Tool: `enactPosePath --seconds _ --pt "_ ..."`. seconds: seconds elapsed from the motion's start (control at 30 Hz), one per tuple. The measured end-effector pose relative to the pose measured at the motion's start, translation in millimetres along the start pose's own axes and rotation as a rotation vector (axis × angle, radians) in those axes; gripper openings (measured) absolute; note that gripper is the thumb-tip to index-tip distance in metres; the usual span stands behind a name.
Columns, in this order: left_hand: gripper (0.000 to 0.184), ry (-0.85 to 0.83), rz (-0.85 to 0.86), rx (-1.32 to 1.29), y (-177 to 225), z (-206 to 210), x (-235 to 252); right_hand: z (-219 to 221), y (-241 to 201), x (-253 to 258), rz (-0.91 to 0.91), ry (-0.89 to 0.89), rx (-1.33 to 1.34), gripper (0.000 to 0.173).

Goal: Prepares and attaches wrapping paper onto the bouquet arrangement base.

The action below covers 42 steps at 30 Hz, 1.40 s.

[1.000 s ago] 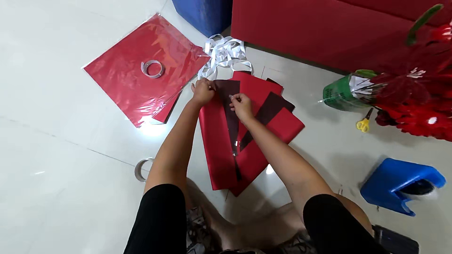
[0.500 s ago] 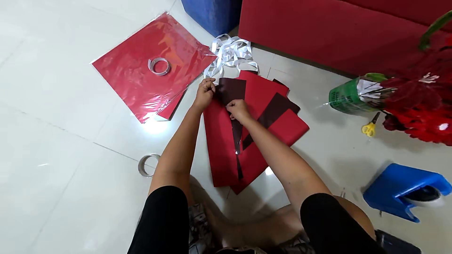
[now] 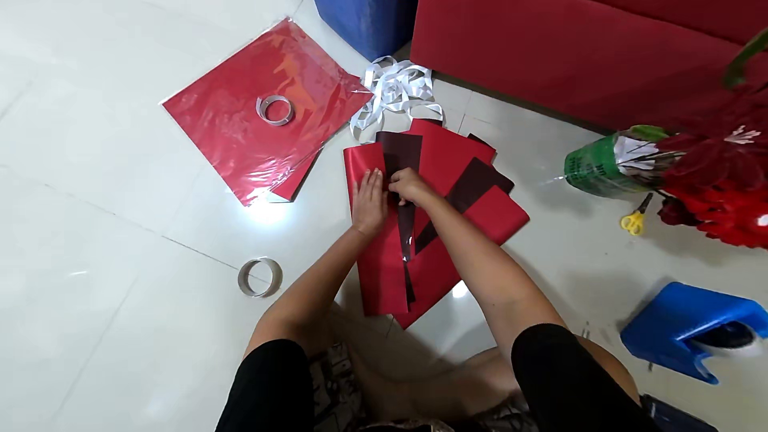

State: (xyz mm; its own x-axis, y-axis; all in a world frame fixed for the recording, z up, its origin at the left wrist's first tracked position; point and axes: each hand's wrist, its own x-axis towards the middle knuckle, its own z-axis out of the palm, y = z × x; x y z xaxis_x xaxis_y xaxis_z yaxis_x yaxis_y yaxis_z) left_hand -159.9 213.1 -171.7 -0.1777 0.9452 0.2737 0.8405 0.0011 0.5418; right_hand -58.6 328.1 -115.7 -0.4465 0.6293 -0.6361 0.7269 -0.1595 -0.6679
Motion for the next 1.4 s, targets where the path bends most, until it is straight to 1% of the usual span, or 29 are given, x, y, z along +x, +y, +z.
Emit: enactPosePath --seconds 0.1,0.17,0.27,0.37,0.5,0.63,0.7,0.77,0.83,0.9,0.97,1.03,1.1,1.17,1.27,1.33,1.4 --pt "0.055 -0.101 0.013 0.072 -4.2 10.6 -11.4 0.7 4.1 4.9 -0.023 -0.021 -0.005 0.017" --pt "0.060 -0.115 0.015 0.110 -6.5 14.8 -11.9 -1.5 5.7 6.3 -0.032 -0.048 0.001 0.016" --pt "0.065 -0.163 -0.005 0.149 -8.5 18.1 -13.6 -5.1 5.7 5.0 -0.014 -0.098 0.025 0.022" --pt "0.067 -0.217 -0.037 0.192 -6.8 19.8 -13.1 -7.4 3.2 1.9 0.008 -0.093 -0.026 0.029" --pt "0.069 -0.285 -0.081 0.231 -4.1 20.8 -9.7 -11.5 5.8 0.1 -0.012 0.016 -0.082 0.033" --pt "0.071 -0.356 -0.102 0.244 -1.1 17.9 -6.5 -24.1 7.3 -19.1 -0.061 0.136 -0.031 0.034" --pt "0.070 -0.360 -0.097 0.240 -2.1 19.2 -6.3 -28.8 20.3 -27.5 -0.125 0.167 0.003 0.032" --pt "0.069 -0.395 -0.096 0.246 -1.3 18.0 -4.7 -28.6 43.2 -35.2 -0.227 0.237 0.037 0.029" --pt "0.068 -0.455 -0.112 0.254 2.2 12.4 -1.0 -37.5 42.5 -65.8 -0.210 0.206 0.066 0.028" --pt "0.070 -0.492 -0.136 0.257 4.2 8.8 1.1 -48.7 49.4 -98.8 -0.199 0.166 0.038 0.028" --pt "0.073 -0.478 -0.164 0.257 3.1 7.6 3.6 -62.0 71.8 -130.7 -0.212 0.147 0.001 0.031" --pt "0.071 -0.445 -0.179 0.274 -0.3 7.8 6.4 -76.5 102.8 -164.7 -0.216 0.173 0.006 0.033" --pt "0.067 -0.457 -0.191 0.301 -1.4 7.5 9.0 -89.5 136.3 -201.4 -0.184 0.276 0.083 0.031" --pt "0.062 -0.456 -0.207 0.312 -0.5 7.8 10.8 -100.2 171.7 -237.6 -0.159 0.462 0.171 0.030" --pt "0.060 -0.495 -0.253 0.321 6.9 3.0 18.0 -112.0 224.6 -292.9 -0.152 0.764 0.311 0.029" --pt "0.060 -0.458 -0.294 0.330 4.4 0.1 20.8 -116.2 262.8 -327.7 -0.135 0.953 0.384 0.028" --pt "0.061 -0.420 -0.363 0.340 -2.0 -4.6 23.1 -119.6 298.4 -359.5 -0.047 1.153 0.422 0.031"
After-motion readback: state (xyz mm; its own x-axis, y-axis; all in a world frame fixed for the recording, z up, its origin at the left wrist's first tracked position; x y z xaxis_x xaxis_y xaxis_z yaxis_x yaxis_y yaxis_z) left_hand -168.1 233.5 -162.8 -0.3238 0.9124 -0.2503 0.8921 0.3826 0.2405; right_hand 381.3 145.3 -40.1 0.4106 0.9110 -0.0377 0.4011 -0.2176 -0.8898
